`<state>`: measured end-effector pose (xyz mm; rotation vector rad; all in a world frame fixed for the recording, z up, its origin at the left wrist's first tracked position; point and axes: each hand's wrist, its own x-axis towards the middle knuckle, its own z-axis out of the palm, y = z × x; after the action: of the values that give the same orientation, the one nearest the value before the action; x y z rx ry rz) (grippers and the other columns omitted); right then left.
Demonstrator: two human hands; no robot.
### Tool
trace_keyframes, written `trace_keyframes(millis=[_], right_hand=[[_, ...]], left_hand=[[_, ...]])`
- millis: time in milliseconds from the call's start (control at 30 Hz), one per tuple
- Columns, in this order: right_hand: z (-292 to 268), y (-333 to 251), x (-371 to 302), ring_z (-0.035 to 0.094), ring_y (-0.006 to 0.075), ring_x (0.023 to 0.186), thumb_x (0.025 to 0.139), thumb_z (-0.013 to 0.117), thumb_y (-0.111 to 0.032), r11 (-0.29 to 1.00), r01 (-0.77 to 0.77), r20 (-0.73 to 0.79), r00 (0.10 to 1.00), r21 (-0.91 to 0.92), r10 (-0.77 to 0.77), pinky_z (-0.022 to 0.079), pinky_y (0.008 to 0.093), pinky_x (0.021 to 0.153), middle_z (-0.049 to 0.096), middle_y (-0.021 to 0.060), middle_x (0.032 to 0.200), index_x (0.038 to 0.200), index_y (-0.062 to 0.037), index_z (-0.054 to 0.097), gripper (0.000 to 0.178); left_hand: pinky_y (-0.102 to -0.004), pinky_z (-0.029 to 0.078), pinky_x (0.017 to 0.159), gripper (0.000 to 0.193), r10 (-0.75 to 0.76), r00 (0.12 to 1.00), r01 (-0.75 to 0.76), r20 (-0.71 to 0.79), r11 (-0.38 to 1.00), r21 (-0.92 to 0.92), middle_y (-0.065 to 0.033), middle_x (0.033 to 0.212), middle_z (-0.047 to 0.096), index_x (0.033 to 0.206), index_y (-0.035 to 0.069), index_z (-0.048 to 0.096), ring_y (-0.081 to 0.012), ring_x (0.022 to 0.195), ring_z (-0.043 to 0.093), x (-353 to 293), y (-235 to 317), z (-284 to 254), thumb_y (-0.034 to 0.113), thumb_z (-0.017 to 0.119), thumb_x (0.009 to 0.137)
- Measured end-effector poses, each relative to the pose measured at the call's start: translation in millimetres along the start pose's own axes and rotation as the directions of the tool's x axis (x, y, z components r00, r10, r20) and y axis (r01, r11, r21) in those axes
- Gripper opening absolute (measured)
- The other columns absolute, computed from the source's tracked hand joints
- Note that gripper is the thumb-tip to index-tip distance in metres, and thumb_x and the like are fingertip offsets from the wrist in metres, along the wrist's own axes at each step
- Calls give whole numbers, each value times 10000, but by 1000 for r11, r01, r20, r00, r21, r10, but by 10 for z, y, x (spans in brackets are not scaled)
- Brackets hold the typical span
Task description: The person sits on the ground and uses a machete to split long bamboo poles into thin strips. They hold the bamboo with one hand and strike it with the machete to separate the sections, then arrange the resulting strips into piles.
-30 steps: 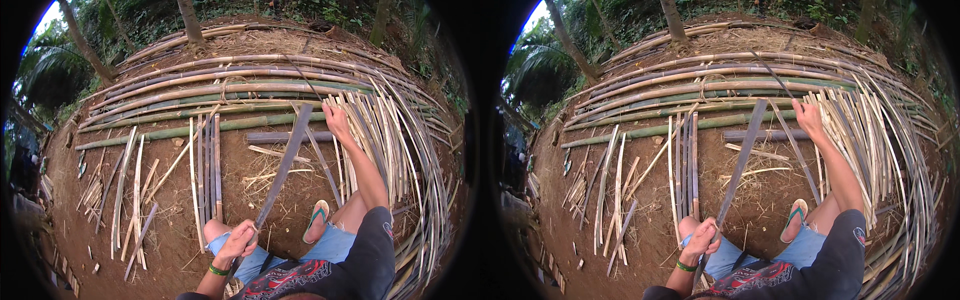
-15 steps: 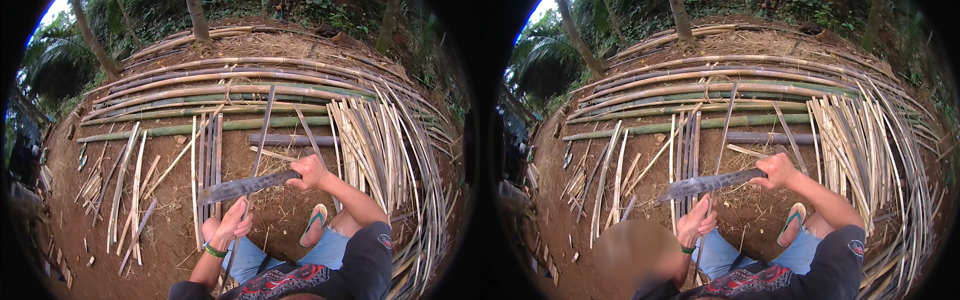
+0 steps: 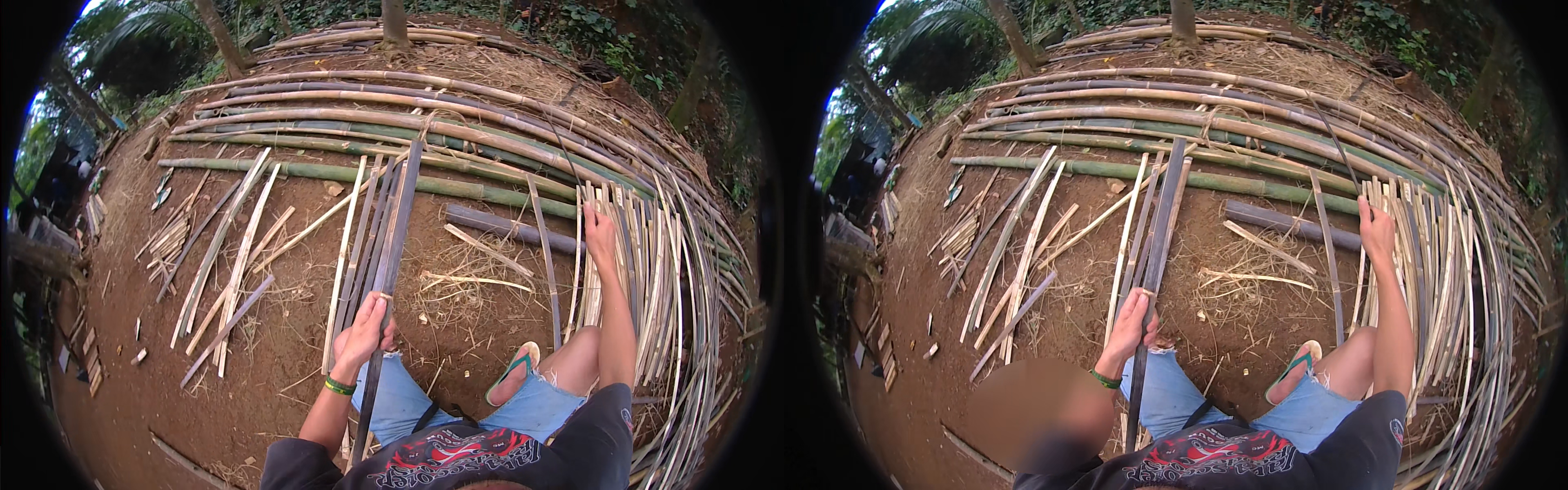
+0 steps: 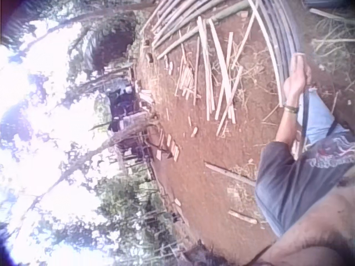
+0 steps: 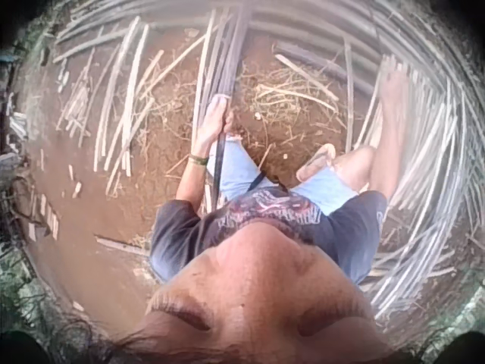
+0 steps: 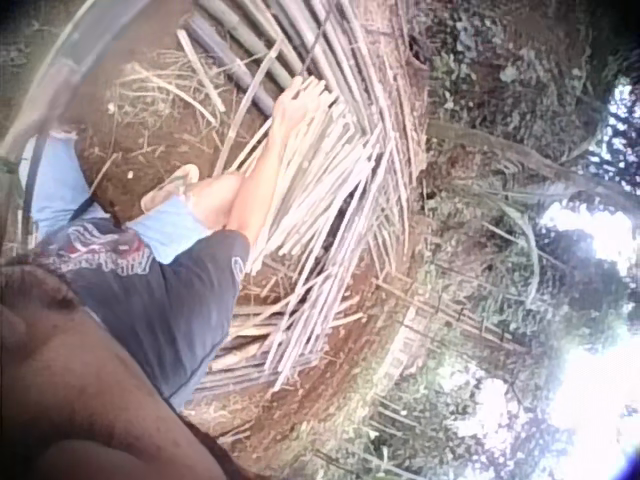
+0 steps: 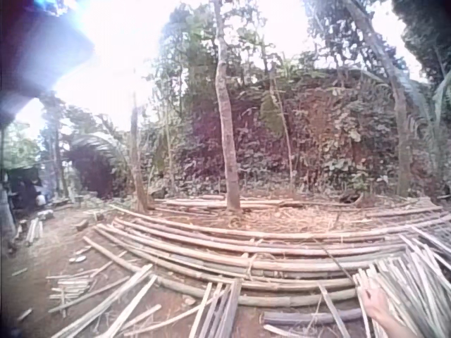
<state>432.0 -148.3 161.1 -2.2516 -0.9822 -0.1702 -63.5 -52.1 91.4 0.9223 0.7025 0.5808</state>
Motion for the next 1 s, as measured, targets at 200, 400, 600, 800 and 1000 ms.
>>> trace_keyframes(millis=[200,400,600,800,1000], right_hand=[[214,238,-269,447,301,591,962,468,-559,1000,-9,72,997,5,8,361,456,611,487,216,597,710,88,536,697],[291,434,-280,392,184,539,974,460,-561,988,-77,101,993,136,63,314,382,535,424,76,542,612,23,478,687],[380,602,-250,351,94,457,983,459,-570,945,-182,120,981,272,155,257,284,445,381,-20,508,569,-72,467,648],[442,515,-270,355,112,484,972,475,-578,942,-230,178,966,247,189,273,305,477,388,-7,511,554,-48,459,675],[534,432,-310,361,93,430,958,473,-612,909,-319,256,933,267,252,275,273,427,398,-21,511,576,-90,461,646]], left_hand=[[-219,349,404,238,318,934,-249,-161,905,345,7,598,457,1077,119,443,-77,439,432,435,350,-630,346,373,1063],[-229,418,423,299,407,897,-291,-175,839,460,-12,644,528,1078,83,483,-95,461,520,1109,583,-1153,354,357,1062],[-374,255,1152,614,489,836,-200,-251,697,689,-247,1489,372,1507,63,283,-309,1407,343,1826,860,-1390,443,387,1036],[-410,464,978,556,452,772,66,-446,641,764,-226,1182,643,1402,59,439,-318,1155,599,952,-219,-2277,391,550,970],[-488,387,1058,797,218,655,579,-723,471,666,-263,1412,401,1424,61,402,-431,1312,399,-240,-2238,-2513,389,754,789]])
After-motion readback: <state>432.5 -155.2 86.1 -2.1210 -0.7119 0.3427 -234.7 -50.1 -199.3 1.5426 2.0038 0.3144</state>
